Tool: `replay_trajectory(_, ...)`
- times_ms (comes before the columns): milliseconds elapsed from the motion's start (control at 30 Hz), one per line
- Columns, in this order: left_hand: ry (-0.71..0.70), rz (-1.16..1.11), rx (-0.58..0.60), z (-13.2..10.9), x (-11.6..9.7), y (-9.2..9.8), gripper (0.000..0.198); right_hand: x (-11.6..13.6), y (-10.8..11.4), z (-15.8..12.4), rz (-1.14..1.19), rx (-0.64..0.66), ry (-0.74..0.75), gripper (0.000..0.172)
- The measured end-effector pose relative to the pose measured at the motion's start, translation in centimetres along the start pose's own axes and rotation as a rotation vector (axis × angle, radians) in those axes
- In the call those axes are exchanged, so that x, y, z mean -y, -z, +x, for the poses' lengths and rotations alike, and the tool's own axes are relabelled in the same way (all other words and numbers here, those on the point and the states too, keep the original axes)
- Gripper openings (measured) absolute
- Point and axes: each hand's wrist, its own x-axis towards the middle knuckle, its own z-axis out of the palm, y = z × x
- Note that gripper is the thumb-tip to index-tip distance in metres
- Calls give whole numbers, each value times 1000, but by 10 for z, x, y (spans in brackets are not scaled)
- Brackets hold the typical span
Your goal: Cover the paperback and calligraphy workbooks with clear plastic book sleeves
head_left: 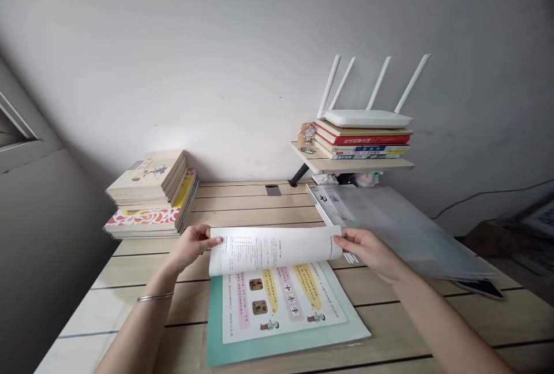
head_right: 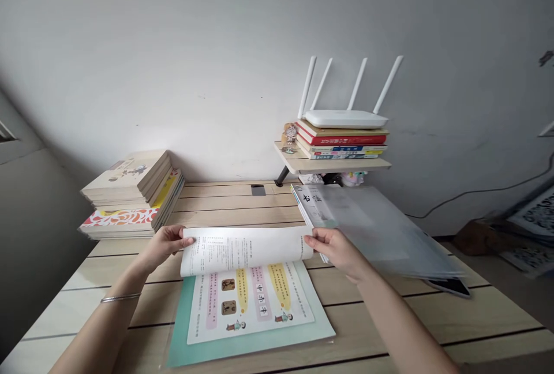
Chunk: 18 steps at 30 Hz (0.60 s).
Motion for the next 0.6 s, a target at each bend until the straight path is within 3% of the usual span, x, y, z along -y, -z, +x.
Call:
replay_trajectory(133,27,-87,0,-3,-6,1,47,-11,-10,10,32,-175,25,53)
replay_trajectory(233,39,-153,68,-6,-11,5,45,-13,-13,14,34,-258,37,55)
replay_trajectory(333,30,-206,123,-9,-13,9,40,-13,-14,16,65,-294,50,52)
replay_trajectory(467,-6,-247,116,-11,-12,11,39,-12,-17,15,122,-303,62,47)
replay_trajectory(600,-38,-208,110,-14,-14,6,39,-19,-19,16,38,-330,108,45)
